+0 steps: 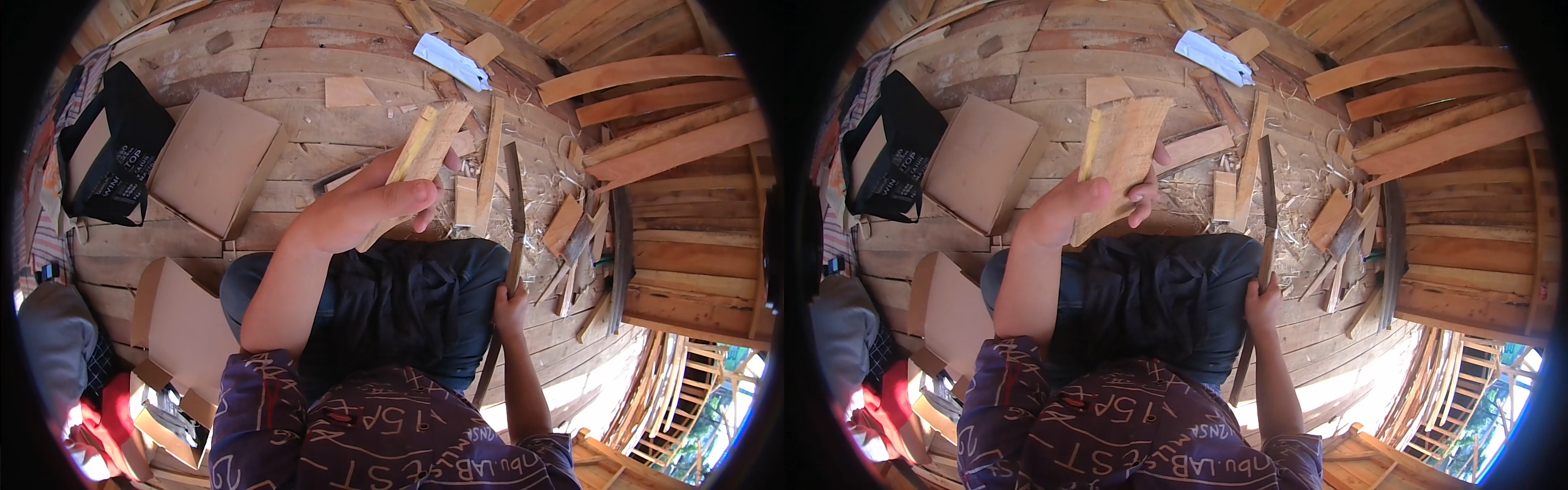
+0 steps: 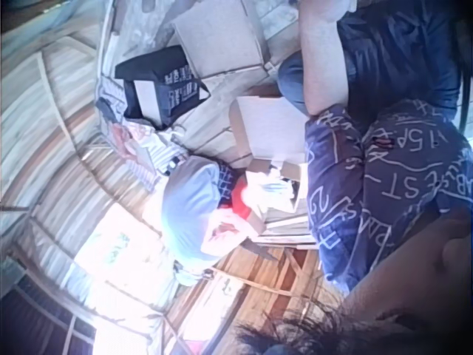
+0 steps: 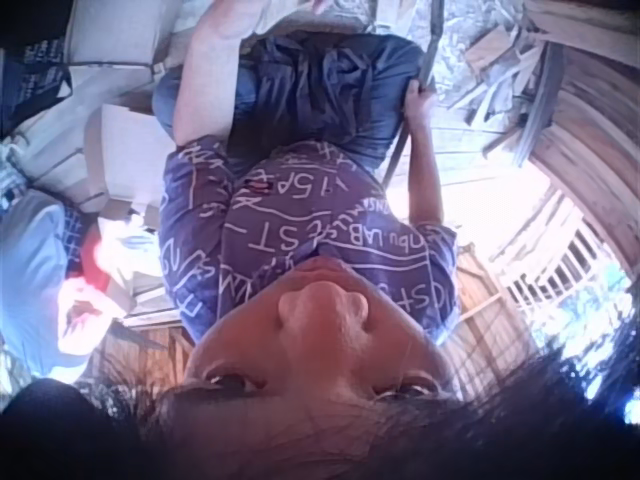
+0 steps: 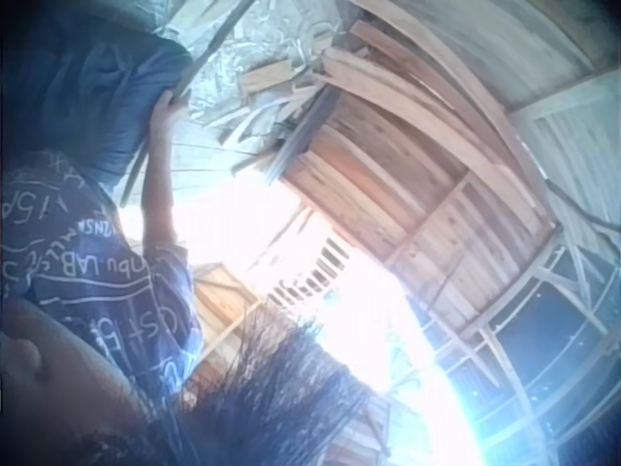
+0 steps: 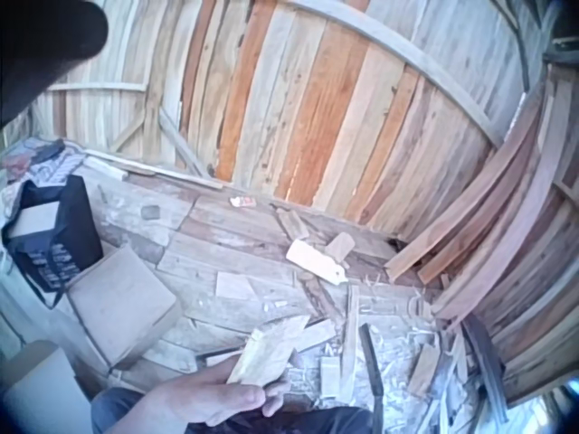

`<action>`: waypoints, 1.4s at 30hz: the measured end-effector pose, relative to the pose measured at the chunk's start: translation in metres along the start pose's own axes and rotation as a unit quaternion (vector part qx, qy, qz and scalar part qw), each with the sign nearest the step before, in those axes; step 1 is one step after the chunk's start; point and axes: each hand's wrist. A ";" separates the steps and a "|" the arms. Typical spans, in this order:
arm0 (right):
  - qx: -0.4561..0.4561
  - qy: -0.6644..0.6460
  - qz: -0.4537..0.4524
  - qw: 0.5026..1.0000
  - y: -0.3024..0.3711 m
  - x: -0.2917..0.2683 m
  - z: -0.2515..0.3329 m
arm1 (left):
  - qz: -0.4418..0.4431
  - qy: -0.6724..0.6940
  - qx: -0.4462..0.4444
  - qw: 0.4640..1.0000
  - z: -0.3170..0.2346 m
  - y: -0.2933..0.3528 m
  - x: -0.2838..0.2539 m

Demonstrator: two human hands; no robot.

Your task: The person saws a piece of wood by hand, turns the wood over, and continues sawing.

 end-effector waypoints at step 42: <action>0.049 -0.049 0.040 0.997 0.002 -0.007 0.021 | -0.225 -0.664 0.039 0.712 0.022 -0.006 0.014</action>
Point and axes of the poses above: each hand's wrist, its own y-axis away from the middle knuckle, its own x-axis out of the palm, z = x × y, and after that the axes turned 4 degrees about y, right-handed
